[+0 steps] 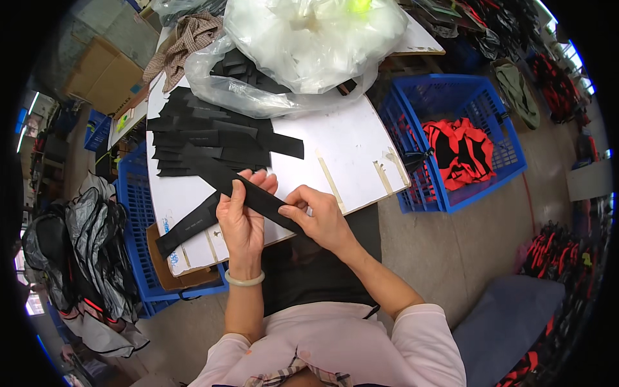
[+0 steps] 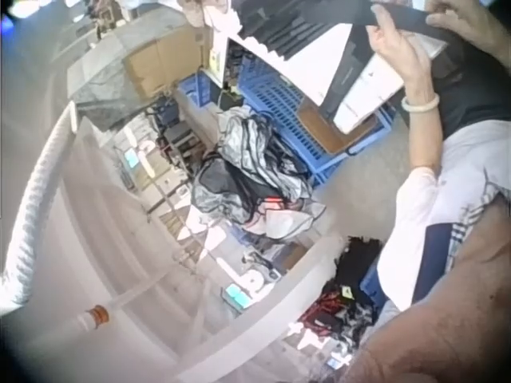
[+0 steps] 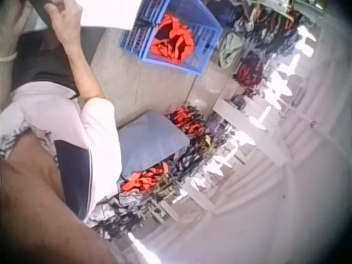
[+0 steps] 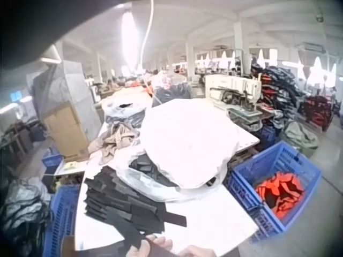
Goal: Applying white adhesive strips or backings to black fabric straps at a manufacturing workstation.
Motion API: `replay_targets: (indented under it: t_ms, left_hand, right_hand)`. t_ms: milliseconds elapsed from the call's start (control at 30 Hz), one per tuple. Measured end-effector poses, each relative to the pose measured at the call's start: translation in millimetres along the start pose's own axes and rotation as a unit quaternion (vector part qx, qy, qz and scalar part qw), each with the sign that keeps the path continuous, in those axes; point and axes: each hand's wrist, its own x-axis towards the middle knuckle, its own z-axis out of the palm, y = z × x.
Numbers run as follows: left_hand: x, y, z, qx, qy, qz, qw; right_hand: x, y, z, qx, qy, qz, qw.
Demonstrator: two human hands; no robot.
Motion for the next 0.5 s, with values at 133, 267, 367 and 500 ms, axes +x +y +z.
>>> replay_targets:
  t_ms: [133,267,367,500]
  left_hand:
    - [2,-1,-3,-0.042,-0.055,0.015,0.997]
    - [6,-4,1,-0.033,-0.030,0.038,0.998]
    - [8,-2,16,-0.031,0.015,0.045,0.998]
    - [18,3,12,-0.102,-0.005,0.018,0.995]
  right_hand:
    - [-3,7,1,0.080,-0.036,0.099,0.991]
    - [-8,3,10,-0.023,0.015,0.065,0.997]
    - [-3,-1,16,-0.060,0.061,0.013,0.996]
    - [7,-7,14,-0.114,0.093,-0.103,0.984]
